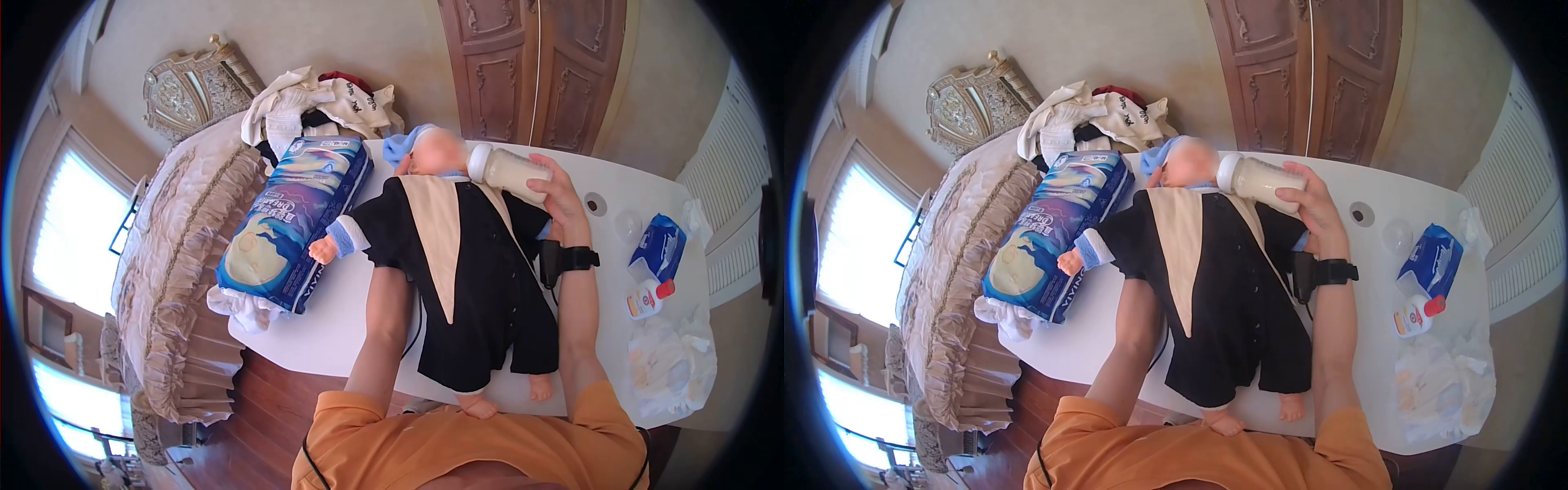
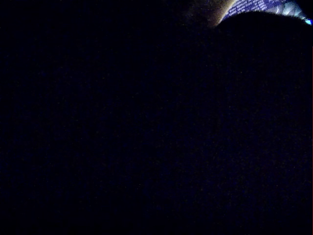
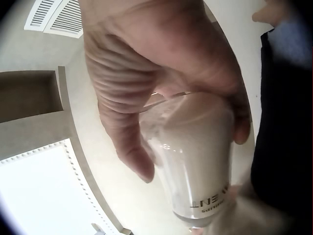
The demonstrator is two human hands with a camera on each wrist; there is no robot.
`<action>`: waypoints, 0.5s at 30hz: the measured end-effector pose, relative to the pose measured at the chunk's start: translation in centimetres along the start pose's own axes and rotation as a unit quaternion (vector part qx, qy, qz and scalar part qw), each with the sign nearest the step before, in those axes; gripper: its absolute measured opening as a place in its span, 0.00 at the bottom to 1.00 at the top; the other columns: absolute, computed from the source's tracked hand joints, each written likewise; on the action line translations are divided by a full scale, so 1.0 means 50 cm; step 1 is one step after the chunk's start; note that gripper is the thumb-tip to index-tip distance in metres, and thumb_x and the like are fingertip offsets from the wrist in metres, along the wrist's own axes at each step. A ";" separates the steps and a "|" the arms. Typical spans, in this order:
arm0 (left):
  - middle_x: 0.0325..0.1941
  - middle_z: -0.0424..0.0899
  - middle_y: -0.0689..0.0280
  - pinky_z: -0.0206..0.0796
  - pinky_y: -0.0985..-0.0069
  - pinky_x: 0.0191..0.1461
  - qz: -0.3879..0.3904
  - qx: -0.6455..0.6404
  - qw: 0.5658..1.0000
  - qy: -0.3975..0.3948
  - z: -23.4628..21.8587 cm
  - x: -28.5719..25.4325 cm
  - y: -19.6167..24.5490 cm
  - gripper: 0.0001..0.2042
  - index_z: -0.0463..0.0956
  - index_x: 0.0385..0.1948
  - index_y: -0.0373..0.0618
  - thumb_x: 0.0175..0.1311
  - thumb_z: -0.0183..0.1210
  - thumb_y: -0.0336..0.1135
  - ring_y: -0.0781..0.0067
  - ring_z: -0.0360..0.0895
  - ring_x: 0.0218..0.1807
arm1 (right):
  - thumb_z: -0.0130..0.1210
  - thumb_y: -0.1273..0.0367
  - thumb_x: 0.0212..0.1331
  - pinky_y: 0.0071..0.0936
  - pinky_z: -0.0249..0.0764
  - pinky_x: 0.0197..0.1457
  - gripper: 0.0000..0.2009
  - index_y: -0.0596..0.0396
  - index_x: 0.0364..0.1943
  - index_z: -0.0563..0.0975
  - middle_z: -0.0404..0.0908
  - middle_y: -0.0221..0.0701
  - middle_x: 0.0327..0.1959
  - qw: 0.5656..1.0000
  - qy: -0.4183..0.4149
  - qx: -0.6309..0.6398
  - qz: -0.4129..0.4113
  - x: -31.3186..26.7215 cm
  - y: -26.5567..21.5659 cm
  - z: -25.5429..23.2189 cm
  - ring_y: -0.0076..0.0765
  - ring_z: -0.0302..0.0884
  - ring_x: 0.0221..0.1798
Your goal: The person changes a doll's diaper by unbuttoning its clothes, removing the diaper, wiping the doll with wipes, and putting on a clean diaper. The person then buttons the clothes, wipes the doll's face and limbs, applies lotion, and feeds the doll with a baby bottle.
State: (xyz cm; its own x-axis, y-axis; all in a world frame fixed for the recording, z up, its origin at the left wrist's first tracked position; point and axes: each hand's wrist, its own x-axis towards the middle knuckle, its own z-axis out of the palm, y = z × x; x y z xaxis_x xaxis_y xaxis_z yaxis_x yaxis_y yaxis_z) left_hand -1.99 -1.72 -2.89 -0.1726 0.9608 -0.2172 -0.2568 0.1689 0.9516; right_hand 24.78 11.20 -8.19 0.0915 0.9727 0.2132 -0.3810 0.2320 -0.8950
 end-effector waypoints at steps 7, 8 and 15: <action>0.58 0.62 0.61 0.48 0.76 0.59 0.045 0.148 0.987 -0.029 -0.070 0.062 -0.064 0.22 0.56 0.57 0.40 0.64 0.40 0.43 0.70 0.58 0.59 | 0.59 0.69 0.46 0.26 0.56 0.56 0.24 0.65 0.48 0.64 0.70 0.35 0.44 0.970 0.164 0.148 -0.105 0.026 0.060 0.026 0.30 0.64 0.50; 0.58 0.62 0.61 0.48 0.76 0.59 0.069 0.211 0.974 -0.040 -0.067 0.058 -0.059 0.22 0.56 0.57 0.40 0.64 0.40 0.42 0.70 0.58 0.59 | 0.59 0.68 0.47 0.26 0.56 0.56 0.24 0.66 0.47 0.65 0.70 0.35 0.44 0.969 0.159 0.152 -0.115 0.026 0.062 0.028 0.30 0.65 0.50; 0.57 0.63 0.60 0.48 0.77 0.59 0.128 0.395 0.907 -0.065 -0.072 0.065 -0.060 0.21 0.57 0.56 0.40 0.64 0.38 0.40 0.69 0.58 0.59 | 0.57 0.70 0.48 0.26 0.56 0.57 0.22 0.66 0.46 0.65 0.69 0.35 0.45 0.956 0.176 0.190 -0.139 0.035 0.072 0.035 0.31 0.64 0.51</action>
State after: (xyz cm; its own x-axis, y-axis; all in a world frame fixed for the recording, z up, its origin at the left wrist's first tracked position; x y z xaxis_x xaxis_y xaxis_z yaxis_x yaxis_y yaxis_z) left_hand -5.21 0.11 -7.24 -0.0028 0.9999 0.0114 0.5463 -0.0080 0.8376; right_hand 21.99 13.75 -10.35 0.5163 0.8287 0.2161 -0.5974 0.5293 -0.6025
